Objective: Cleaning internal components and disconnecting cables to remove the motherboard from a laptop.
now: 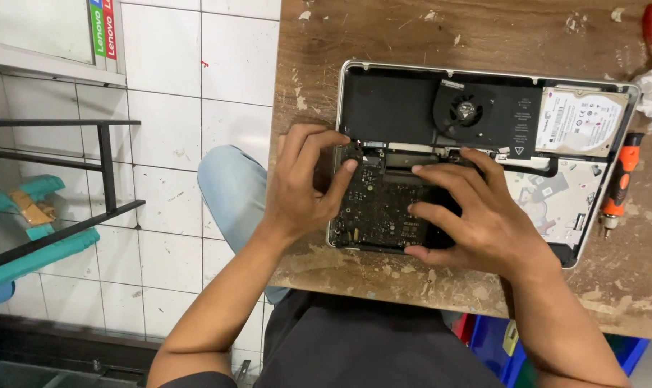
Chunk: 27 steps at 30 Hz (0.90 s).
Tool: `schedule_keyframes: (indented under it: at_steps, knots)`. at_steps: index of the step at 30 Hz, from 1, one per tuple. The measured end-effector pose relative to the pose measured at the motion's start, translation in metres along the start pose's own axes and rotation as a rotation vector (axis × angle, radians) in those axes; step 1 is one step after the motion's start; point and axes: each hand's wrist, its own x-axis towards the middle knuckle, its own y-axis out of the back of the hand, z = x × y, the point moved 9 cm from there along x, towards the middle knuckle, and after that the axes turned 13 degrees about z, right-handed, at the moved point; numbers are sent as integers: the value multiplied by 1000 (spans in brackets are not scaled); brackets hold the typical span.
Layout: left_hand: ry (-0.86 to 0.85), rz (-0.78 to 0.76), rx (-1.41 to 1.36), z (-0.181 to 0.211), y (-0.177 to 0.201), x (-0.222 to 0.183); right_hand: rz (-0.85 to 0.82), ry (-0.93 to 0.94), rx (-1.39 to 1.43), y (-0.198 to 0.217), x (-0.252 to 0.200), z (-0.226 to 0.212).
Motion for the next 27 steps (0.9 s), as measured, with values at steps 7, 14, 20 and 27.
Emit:
schedule_keyframes:
  at_steps: [7, 14, 20, 27]
  knots:
    - [33, -50, 53, -3, -5, -5, 21, -47, 99, 6, 7, 2]
    - [3, 26, 28, 7, 3, -6, 196, -167, 88, 37, 47, 30]
    - [-40, 50, 9, 3, 0, -10, -197, -145, -222, -18, 72, 72]
    - [-21, 52, 0, 0, 0, -12, -301, -188, -218, -15, 81, 73]
